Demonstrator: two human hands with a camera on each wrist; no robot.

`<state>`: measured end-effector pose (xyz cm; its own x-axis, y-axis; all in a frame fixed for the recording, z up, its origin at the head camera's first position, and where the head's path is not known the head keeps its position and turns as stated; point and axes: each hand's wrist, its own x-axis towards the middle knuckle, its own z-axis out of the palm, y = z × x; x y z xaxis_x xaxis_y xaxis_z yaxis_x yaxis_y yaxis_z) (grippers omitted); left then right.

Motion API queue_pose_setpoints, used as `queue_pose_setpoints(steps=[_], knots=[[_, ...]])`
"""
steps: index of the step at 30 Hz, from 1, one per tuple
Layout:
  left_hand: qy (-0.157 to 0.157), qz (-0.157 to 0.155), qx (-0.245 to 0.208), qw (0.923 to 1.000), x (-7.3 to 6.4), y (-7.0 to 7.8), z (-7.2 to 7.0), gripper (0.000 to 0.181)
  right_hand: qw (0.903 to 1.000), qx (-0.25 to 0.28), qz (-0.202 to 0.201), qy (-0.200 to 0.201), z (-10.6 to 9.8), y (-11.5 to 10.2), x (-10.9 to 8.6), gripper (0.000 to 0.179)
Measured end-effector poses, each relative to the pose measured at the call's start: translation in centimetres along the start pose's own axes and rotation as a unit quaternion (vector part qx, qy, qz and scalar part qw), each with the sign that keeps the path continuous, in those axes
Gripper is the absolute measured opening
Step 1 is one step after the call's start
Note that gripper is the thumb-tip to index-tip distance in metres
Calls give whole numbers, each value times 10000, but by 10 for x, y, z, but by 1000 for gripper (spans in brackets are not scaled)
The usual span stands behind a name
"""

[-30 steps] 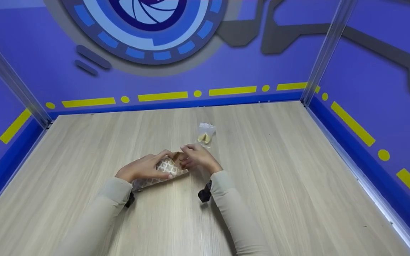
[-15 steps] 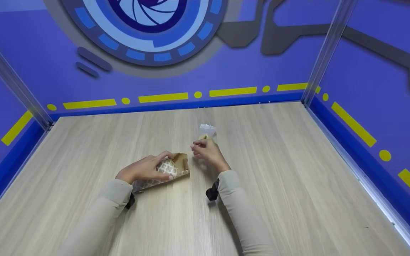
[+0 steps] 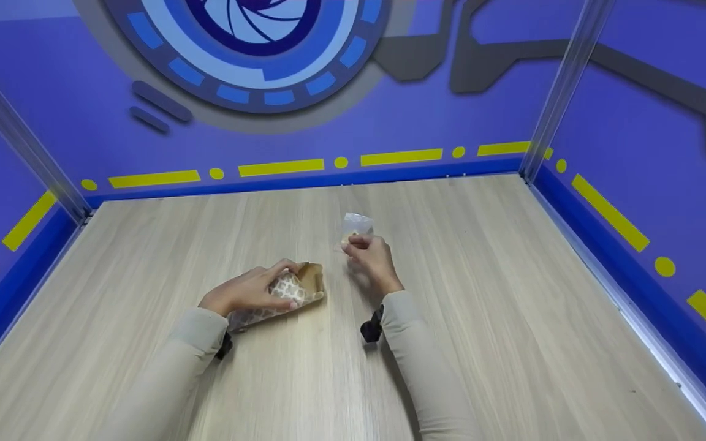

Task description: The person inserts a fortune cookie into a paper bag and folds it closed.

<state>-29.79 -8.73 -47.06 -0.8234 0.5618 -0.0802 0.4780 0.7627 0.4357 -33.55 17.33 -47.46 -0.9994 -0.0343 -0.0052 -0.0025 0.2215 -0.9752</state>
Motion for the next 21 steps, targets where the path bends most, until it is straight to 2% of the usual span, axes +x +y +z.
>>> queue_pose_setpoints(steps=[8,14,21], knots=[[26,-61,-96,9999,0,0,0,69,9980,-12,387,498,-5,9,4,36],[21,25,-49,10000,0,-1,0,72,9954,-407,349,795,-8,15,4,40],[24,16,-58,10000,0,0,1,72,9924,-722,405,910,-8,19,7,43]])
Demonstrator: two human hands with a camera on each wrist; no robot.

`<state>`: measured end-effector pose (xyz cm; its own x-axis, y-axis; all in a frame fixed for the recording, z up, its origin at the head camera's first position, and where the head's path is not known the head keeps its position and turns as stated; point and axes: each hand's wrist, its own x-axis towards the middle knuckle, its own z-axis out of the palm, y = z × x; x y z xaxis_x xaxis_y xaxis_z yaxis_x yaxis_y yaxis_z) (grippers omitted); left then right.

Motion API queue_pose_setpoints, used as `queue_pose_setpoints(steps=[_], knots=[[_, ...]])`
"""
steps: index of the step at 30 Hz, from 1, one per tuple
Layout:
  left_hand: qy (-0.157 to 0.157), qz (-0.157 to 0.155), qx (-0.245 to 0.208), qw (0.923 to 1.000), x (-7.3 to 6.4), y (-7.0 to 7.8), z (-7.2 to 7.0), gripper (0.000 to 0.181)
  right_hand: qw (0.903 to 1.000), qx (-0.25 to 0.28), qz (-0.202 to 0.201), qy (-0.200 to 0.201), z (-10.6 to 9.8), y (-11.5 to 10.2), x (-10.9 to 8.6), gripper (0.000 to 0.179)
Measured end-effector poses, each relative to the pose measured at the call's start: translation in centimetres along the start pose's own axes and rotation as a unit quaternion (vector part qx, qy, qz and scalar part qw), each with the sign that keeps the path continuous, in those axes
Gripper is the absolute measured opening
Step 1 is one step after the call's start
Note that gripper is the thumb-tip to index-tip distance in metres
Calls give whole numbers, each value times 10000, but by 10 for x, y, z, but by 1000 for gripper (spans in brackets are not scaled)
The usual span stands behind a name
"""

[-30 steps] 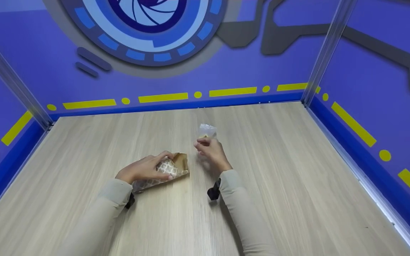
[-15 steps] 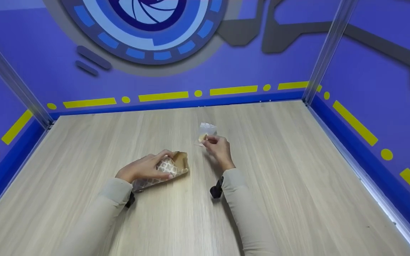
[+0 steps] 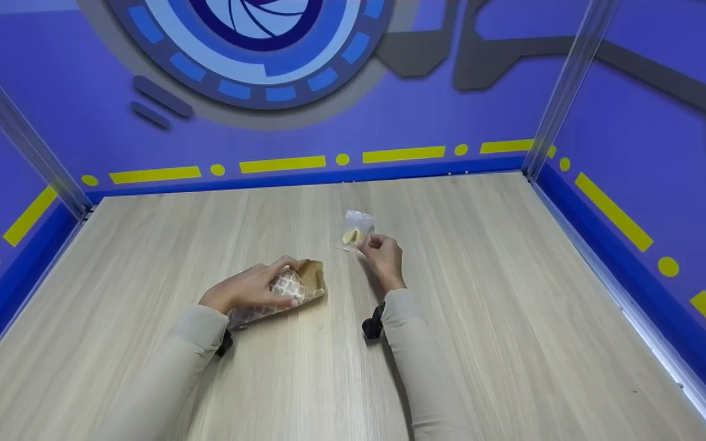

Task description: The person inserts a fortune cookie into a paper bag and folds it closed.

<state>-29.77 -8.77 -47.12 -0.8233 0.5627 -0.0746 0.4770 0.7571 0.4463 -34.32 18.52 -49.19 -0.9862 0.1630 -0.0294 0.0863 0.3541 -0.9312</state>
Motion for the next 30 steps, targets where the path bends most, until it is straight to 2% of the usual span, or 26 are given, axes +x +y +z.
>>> queue_pose_setpoints(steps=[10,17,23,30], knots=[[-15,-14,3,10000,0,1,-2,74,9994,-76,236,-221,0,0,8,48],[13,-65,89,9999,1,0,-2,73,9993,-297,-44,-238,3,1,14,41],[0,-37,-1,10000,1,1,-1,68,9986,-362,202,-334,4,4,18,39],[7,-19,1,10000,0,1,0,69,9985,-467,266,-127,8,1,14,30]])
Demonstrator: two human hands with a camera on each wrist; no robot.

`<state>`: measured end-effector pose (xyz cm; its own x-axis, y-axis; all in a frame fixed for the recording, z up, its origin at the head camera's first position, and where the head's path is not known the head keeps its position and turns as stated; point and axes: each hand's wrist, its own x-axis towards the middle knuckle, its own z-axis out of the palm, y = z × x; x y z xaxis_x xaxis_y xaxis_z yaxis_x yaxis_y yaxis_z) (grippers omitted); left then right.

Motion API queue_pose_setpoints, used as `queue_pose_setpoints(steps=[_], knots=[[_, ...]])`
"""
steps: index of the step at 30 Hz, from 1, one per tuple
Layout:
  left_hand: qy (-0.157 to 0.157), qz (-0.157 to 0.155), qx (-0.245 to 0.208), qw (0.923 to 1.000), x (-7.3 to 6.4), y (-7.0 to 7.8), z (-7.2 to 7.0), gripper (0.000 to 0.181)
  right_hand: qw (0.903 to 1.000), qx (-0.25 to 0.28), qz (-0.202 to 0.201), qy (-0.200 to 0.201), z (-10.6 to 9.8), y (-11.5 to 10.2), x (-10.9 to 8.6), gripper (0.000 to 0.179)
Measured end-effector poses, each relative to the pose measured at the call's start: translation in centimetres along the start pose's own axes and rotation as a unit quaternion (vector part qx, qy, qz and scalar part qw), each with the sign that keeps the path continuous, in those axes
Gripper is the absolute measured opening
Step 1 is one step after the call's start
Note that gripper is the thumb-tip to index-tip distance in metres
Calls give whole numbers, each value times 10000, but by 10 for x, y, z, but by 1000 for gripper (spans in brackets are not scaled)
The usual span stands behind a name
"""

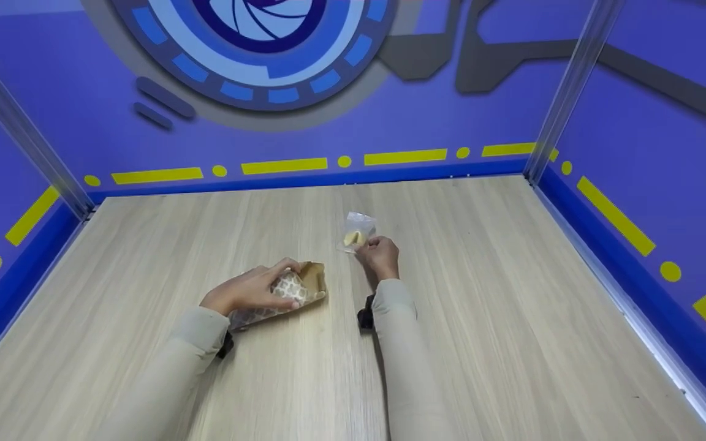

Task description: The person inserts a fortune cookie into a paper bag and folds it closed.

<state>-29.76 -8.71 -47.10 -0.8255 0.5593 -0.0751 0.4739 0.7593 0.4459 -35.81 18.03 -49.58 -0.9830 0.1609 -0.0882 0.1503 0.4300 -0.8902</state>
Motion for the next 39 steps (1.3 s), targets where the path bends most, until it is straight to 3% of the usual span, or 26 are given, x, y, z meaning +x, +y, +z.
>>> queue_pose_setpoints(steps=[7,12,19,27,34,39], knots=[[-9,-13,35,10000,0,0,1,71,9990,-357,-104,253,5,-5,-4,26],[0,6,17,10000,1,-1,0,71,9967,-646,-232,423,7,-4,3,22],[-27,11,-50,10000,0,-1,-1,70,9963,-424,-643,393,14,32,36,23],[-77,-52,-28,10000,-1,0,-1,73,9970,-674,-301,229,5,0,2,18],[-104,-31,-58,9999,-2,-1,-2,73,9990,-436,63,-32,2,-3,-3,20],[-89,37,-92,9999,-1,-1,0,70,9997,-243,19,15,1,1,-4,18]])
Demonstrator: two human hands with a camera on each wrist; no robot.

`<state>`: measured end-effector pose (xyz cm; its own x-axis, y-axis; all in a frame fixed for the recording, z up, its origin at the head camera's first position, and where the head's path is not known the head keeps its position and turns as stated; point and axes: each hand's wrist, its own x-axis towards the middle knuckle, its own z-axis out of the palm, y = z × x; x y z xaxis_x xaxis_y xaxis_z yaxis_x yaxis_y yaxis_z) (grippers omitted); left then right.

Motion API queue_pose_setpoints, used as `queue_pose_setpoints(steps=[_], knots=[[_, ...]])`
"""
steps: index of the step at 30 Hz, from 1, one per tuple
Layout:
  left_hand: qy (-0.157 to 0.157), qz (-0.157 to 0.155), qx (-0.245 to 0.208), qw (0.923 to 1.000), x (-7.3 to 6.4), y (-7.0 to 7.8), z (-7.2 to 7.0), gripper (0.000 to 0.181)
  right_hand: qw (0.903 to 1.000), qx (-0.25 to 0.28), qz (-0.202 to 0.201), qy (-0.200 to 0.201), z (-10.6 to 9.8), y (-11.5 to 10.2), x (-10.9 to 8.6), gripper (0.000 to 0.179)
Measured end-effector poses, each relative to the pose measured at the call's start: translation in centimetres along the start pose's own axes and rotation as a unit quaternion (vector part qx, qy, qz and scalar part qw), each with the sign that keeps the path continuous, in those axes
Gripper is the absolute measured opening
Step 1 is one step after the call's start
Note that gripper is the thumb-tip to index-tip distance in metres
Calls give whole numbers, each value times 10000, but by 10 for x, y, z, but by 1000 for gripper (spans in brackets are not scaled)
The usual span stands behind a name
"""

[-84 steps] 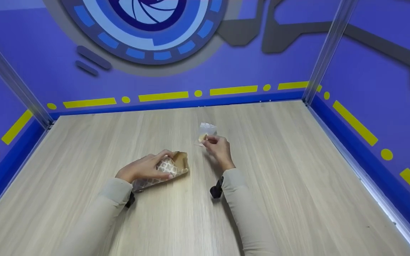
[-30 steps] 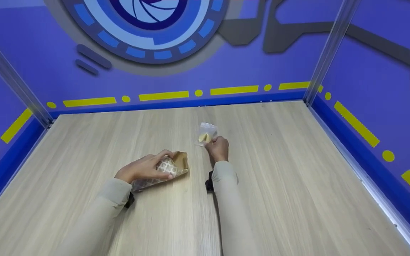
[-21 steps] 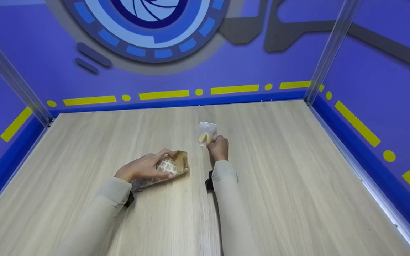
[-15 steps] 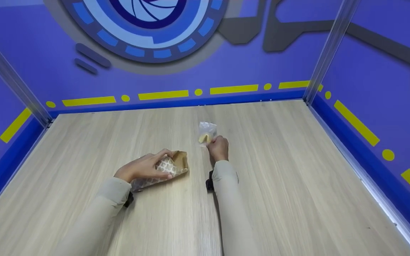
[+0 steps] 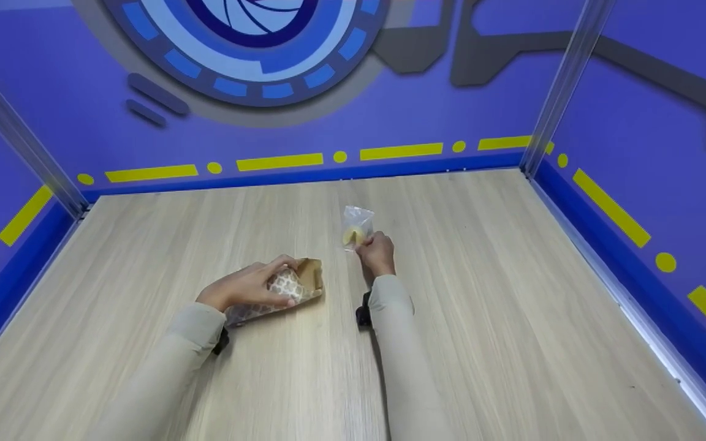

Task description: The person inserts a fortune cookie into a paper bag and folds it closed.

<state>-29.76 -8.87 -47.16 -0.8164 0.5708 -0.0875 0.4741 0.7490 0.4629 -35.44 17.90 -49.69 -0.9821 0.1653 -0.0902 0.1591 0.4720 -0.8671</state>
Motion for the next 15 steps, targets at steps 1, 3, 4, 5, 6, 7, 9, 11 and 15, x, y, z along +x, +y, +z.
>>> queue_pose_setpoints(steps=[1,3,4,5,6,7,9,11,15], knots=[[2,20,-19,10000,0,-1,0,69,10000,26,-16,-4,0,0,0,17],[11,19,-71,10000,1,-2,1,67,9999,143,25,-46,0,1,0,17],[16,15,-104,9999,1,-3,1,67,9998,174,54,-78,0,2,0,17],[21,-5,-147,9999,1,-3,1,67,9997,210,97,-128,-1,3,0,17],[29,-24,-189,9998,1,-4,0,66,9995,238,112,-174,-1,3,1,18],[38,-45,-219,9997,1,-4,0,67,9993,261,141,-220,-2,3,1,18],[46,-56,-211,9998,1,-5,-1,68,9989,310,174,-301,-4,4,2,18],[48,-42,-190,9998,1,-5,-1,69,9982,396,231,-384,-8,5,2,18],[53,19,-135,9999,2,-3,-1,69,9956,731,314,-492,-16,7,5,16]])
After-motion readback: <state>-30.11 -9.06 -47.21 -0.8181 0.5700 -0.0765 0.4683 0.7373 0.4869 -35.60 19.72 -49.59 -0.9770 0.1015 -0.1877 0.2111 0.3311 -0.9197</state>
